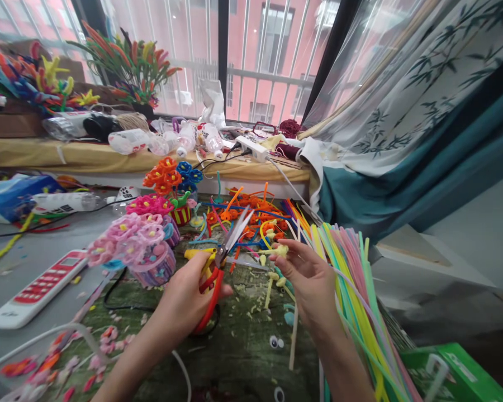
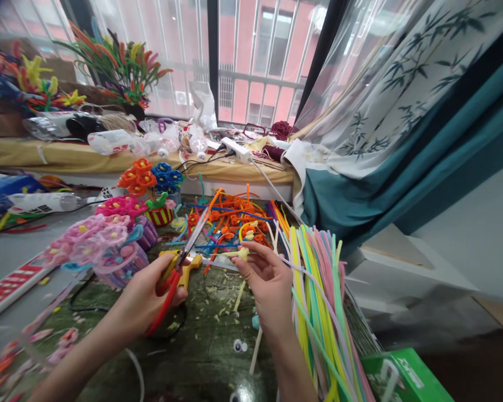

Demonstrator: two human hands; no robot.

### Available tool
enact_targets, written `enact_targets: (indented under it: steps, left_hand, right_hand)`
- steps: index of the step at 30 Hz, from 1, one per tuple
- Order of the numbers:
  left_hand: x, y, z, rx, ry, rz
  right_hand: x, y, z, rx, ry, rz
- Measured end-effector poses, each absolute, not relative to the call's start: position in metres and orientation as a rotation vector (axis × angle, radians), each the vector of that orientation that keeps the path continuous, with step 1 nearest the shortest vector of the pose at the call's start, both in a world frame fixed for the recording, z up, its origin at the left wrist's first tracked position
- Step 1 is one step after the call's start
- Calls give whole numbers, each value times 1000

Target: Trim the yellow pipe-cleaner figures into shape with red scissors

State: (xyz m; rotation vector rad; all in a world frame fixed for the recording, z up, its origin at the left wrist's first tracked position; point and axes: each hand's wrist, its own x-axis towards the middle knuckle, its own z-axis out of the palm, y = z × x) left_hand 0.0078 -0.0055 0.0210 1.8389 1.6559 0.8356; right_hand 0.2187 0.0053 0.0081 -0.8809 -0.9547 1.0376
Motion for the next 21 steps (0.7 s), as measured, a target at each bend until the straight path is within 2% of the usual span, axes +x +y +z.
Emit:
enact_targets:
  steps: [9,21]
  left_hand:
    - [-7,-7,16,2385,1764,736]
    - [-10,-5,16,2548,1764,688]
  right_hand:
    - [219,5,16,-787,-853,1095]
    - [220,5,17,-783,-784,1097]
